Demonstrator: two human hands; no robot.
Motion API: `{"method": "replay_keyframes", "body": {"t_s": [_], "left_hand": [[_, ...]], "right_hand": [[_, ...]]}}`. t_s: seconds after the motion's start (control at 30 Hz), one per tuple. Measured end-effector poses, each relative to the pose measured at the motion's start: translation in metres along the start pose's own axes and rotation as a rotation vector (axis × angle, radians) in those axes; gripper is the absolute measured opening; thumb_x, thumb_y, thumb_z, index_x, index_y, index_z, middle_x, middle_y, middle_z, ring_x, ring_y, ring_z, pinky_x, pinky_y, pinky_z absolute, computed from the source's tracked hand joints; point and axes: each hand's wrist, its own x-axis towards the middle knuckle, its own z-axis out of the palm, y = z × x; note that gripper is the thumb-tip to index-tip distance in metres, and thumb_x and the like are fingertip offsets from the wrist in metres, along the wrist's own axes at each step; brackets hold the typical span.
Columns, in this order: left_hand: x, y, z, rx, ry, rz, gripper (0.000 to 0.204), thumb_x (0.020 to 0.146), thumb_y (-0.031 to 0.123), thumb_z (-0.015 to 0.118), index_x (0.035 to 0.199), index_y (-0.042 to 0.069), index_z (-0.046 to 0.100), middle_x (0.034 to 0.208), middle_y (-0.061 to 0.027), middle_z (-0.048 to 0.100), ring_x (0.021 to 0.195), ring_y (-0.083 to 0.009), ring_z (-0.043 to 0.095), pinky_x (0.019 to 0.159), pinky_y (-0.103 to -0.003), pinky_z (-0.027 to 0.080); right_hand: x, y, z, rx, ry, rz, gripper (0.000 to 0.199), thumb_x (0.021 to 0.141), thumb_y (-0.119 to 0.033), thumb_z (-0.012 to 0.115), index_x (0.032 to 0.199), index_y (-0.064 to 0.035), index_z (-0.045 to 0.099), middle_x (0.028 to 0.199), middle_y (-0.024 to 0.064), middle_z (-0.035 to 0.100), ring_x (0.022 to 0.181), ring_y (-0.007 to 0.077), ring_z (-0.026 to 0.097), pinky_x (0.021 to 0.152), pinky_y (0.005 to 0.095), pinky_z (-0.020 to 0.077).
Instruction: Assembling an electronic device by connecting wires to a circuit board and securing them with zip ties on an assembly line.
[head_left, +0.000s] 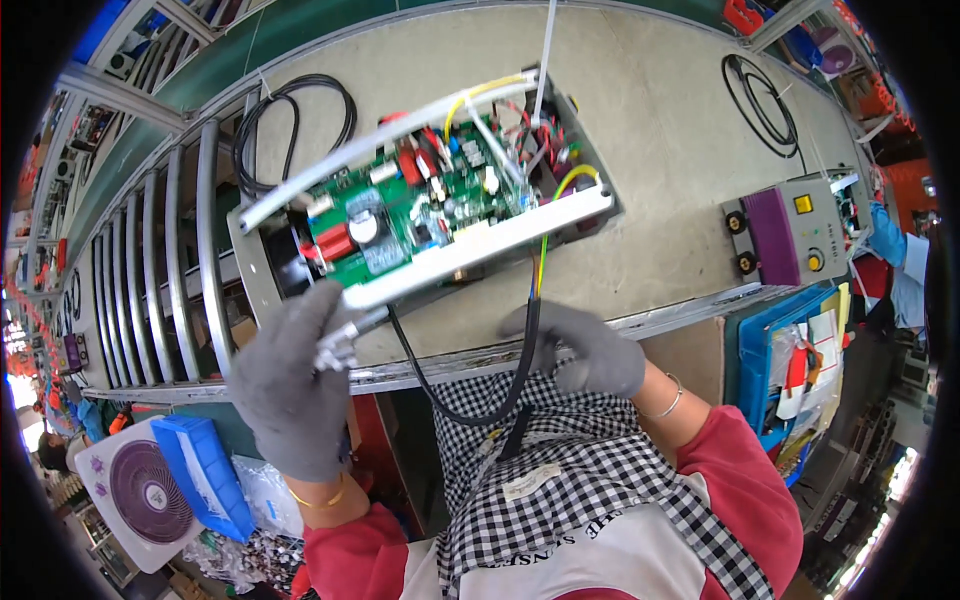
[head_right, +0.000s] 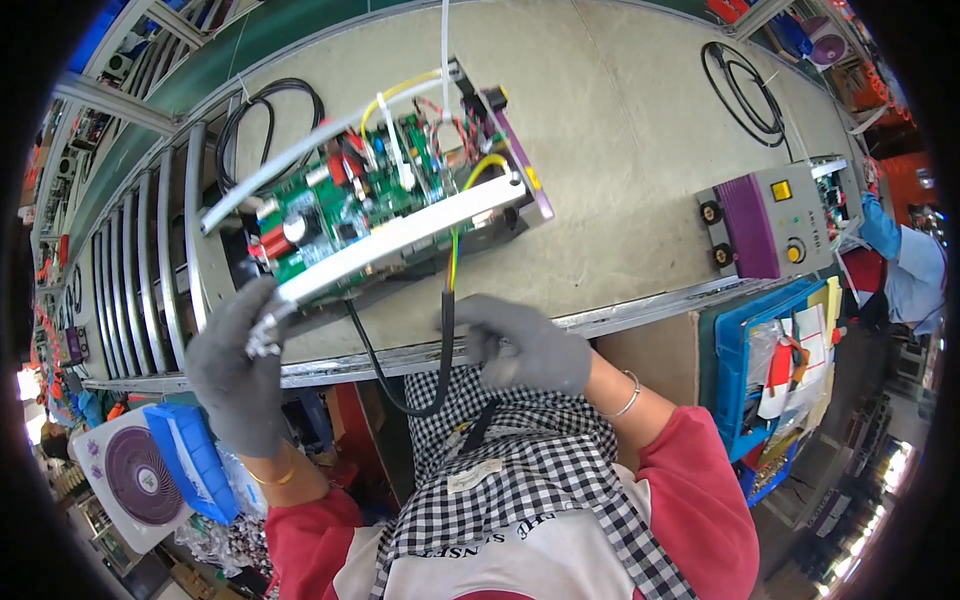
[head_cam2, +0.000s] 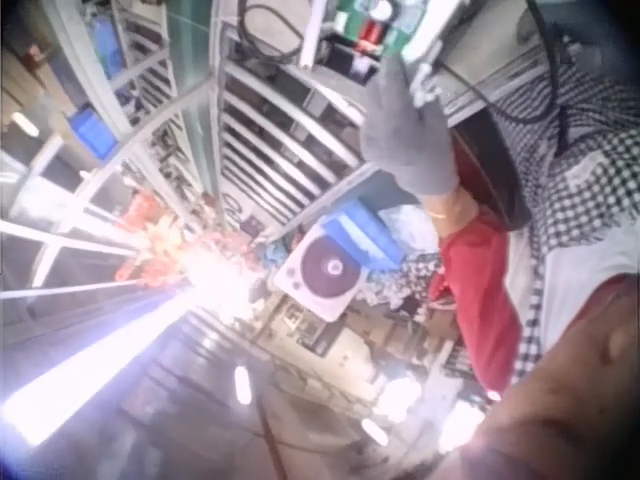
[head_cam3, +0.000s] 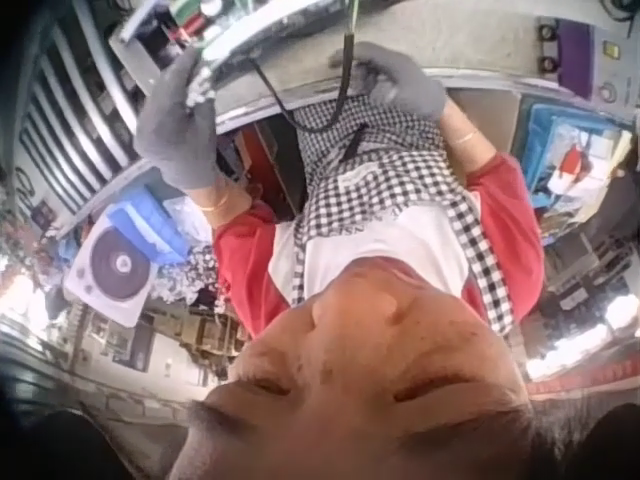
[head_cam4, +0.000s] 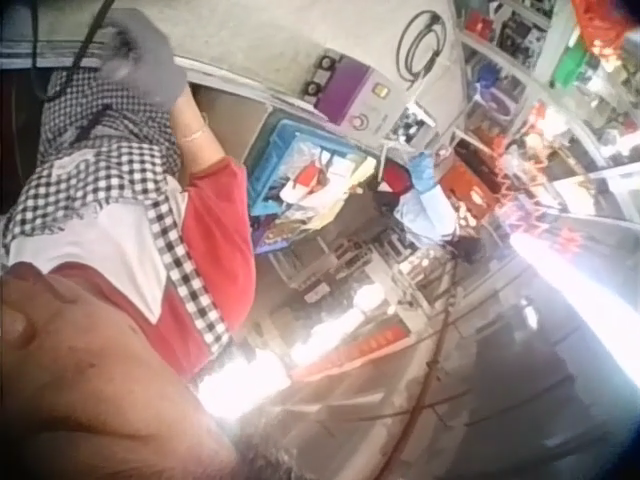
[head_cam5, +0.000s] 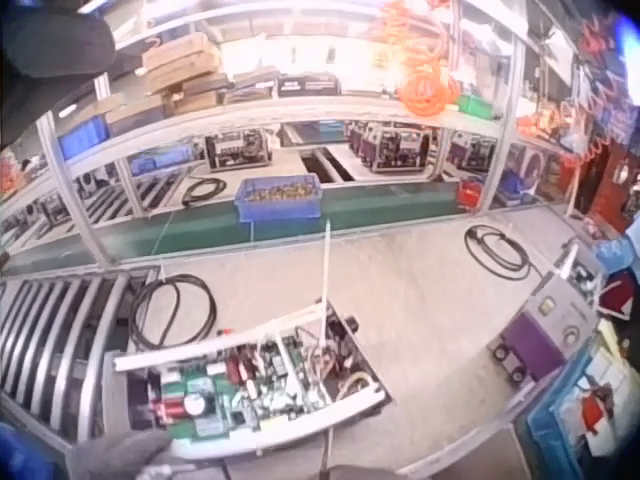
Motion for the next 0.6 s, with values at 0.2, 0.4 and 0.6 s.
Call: {"method": "replay_keyframes", "body": {"t_s": [0.2,0.4,0.6], "left_hand": [[0.002,-0.014,0.016,-0.013,0.175,0.052,0.028,0.078,0.016,0.073,0.105,0.011,0.071,0.088,-0.0112,0.071,0.079,-0.0259,0.069,0.073,-0.034,0.052],[-0.008,-0.017,0.030,-0.260,0.522,0.035,0.026,0.090,0.027,0.070,0.108,0.009,0.072,0.084,-0.0109,0.071,0.077,-0.0152,0.068,0.068,-0.028,0.052],[-0.085,-0.030,0.129,0.073,0.012,-0.054,0.050,0.081,0.027,0.073,0.129,0.027,0.057,0.103,-0.0104,0.071,0.090,-0.0308,0.069,0.074,-0.040,0.055]], "right_hand": [[0.009,0.041,0.037,-0.129,-0.321,-0.219,0.040,0.088,-0.030,0.069,0.114,-0.0010,0.062,0.104,0.0106,0.064,0.095,0.0183,0.062,0.083,0.0325,0.0518],[0.020,0.069,-0.028,-0.118,0.450,-0.075,0.025,0.097,-0.027,0.060,0.106,-0.0037,0.065,0.092,0.0050,0.067,0.080,0.0121,0.064,0.070,0.0264,0.0544],[0.055,0.089,-0.035,-0.207,0.676,-0.372,0.027,0.095,-0.024,0.064,0.109,-0.0018,0.066,0.085,0.0048,0.067,0.082,0.0094,0.062,0.061,0.0273,0.0509]]}}
